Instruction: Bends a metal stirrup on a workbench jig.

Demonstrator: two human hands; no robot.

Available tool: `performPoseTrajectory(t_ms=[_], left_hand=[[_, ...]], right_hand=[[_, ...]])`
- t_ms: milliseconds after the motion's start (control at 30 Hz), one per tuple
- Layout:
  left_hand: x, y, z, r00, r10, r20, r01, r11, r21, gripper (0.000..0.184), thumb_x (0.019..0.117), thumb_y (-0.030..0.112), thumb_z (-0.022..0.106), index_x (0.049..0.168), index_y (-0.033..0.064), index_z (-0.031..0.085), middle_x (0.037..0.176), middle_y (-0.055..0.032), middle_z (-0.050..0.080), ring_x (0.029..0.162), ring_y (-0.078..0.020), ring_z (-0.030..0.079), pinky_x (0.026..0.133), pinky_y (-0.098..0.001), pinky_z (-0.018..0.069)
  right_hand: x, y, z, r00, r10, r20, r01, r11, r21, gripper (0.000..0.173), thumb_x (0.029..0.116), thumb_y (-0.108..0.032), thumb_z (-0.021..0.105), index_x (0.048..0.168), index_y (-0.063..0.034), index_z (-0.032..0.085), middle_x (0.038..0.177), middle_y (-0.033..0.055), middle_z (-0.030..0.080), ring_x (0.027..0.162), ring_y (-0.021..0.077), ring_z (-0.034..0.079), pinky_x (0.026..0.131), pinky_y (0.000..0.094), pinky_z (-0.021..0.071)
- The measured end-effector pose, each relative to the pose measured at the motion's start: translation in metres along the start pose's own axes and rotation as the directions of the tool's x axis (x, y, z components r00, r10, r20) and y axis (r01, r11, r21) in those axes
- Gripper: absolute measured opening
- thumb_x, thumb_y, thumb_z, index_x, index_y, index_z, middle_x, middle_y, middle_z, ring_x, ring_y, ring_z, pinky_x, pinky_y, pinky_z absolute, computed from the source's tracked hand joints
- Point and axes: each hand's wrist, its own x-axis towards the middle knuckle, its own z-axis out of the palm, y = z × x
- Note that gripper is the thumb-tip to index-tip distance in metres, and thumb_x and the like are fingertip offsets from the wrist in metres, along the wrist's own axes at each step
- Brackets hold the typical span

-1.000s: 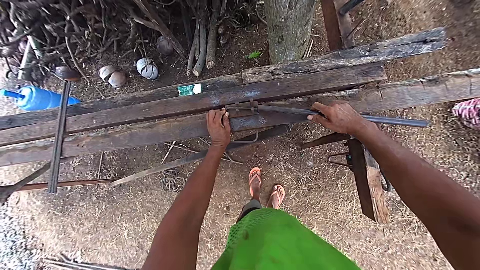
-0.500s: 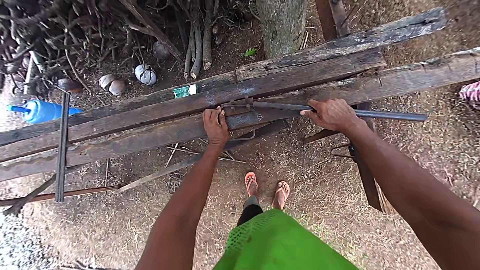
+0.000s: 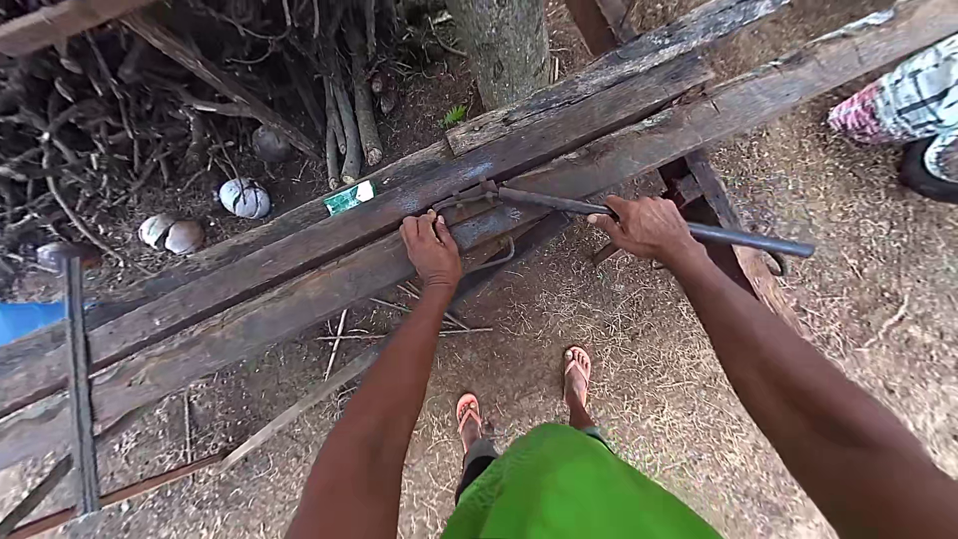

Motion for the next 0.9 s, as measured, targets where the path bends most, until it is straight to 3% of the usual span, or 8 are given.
performPoseTrajectory(t_ms=[67,133,267,333,433,567,633,900], left_hand=[[0.000,0.002,-0.003,0.999,-0.009,0.031,0.008,1.000,0.017,0.031,0.1062,0.021,0.049,0.117,-0.0007,0.068,0.114,-0.0215,0.062,0.116,-0.0371,0.059,0.103,-0.0449,0.0479],[0.000,0.003,-0.005,0.998,-0.016,0.056,0.014,0.999,0.047,0.031,0.1068,0.021,0.048,0.119,-0.0002,0.067,0.118,-0.0219,0.061,0.118,-0.0379,0.058,0.104,-0.0455,0.0482],[-0.001,0.009,-0.007,0.994,-0.028,0.105,0.024,0.999,0.039,0.030,0.1070,0.019,0.047,0.119,-0.0012,0.065,0.118,-0.0239,0.061,0.118,-0.0412,0.058,0.102,-0.0483,0.0483],[0.001,0.009,-0.012,0.991,-0.040,0.129,0.036,0.999,0.034,0.029,0.1070,0.019,0.047,0.119,-0.0010,0.065,0.119,-0.0241,0.060,0.119,-0.0413,0.058,0.102,-0.0492,0.0484],[0.004,0.006,-0.010,0.994,-0.013,0.111,0.010,1.000,0.024,0.029,0.1066,0.019,0.048,0.119,-0.0012,0.065,0.118,-0.0245,0.060,0.116,-0.0418,0.059,0.099,-0.0513,0.0495],[0.003,0.005,-0.009,0.995,-0.018,0.099,0.016,1.000,0.019,0.028,0.1061,0.018,0.049,0.118,-0.0006,0.067,0.117,-0.0242,0.061,0.116,-0.0423,0.059,0.099,-0.0511,0.0496],[0.003,0.002,-0.006,0.998,0.002,0.065,-0.003,1.000,0.020,0.027,0.1055,0.017,0.050,0.116,0.0000,0.068,0.114,-0.0228,0.062,0.112,-0.0405,0.060,0.098,-0.0495,0.0501],[0.000,-0.001,-0.001,1.000,0.015,0.003,-0.015,0.999,0.029,0.027,0.1056,0.020,0.051,0.113,0.0006,0.069,0.109,-0.0199,0.061,0.108,-0.0365,0.060,0.096,-0.0454,0.0509]], right_hand=[[-0.028,-0.028,0.011,0.990,0.140,-0.001,-0.140,0.989,0.054,0.063,0.1047,-0.063,0.034,0.116,-0.0089,0.065,0.085,0.0222,0.069,0.084,0.0475,0.070,0.070,0.0661,0.0511],[-0.058,-0.073,0.025,0.951,0.307,-0.025,-0.302,0.945,0.129,0.062,0.1054,-0.062,0.035,0.115,-0.0082,0.064,0.085,0.0230,0.069,0.085,0.0478,0.069,0.070,0.0664,0.0512],[-0.098,-0.183,0.050,0.783,0.620,0.048,-0.604,0.739,0.297,0.059,0.1076,-0.058,0.033,0.124,-0.0078,0.060,0.092,0.0222,0.071,0.091,0.0450,0.071,0.075,0.0646,0.0539],[-0.099,-0.189,0.047,0.797,0.585,0.153,-0.600,0.735,0.317,0.058,0.1091,-0.055,0.032,0.129,-0.0066,0.057,0.097,0.0241,0.070,0.098,0.0459,0.069,0.081,0.0651,0.0529],[-0.096,-0.154,0.041,0.904,0.344,0.255,-0.419,0.833,0.361,0.050,0.1115,-0.046,0.033,0.126,-0.0016,0.052,0.094,0.0228,0.066,0.094,0.0418,0.068,0.084,0.0603,0.0530],[-0.089,-0.113,0.045,0.967,0.098,0.233,-0.199,0.864,0.463,0.049,0.1106,-0.047,0.033,0.114,-0.0043,0.056,0.077,0.0126,0.059,0.072,0.0301,0.064,0.070,0.0525,0.0532],[-0.089,-0.106,0.059,0.983,0.068,0.168,-0.154,0.803,0.576,0.049,0.1096,-0.048,0.032,0.110,-0.0061,0.057,0.071,0.0072,0.053,0.063,0.0234,0.058,0.063,0.0464,0.0513],[-0.090,-0.106,0.068,0.957,-0.020,0.290,-0.260,0.390,0.883,0.039,0.1104,-0.039,0.032,0.113,-0.0078,0.057,0.062,-0.0030,0.043,0.045,0.0100,0.043,0.044,0.0279,0.0428]])
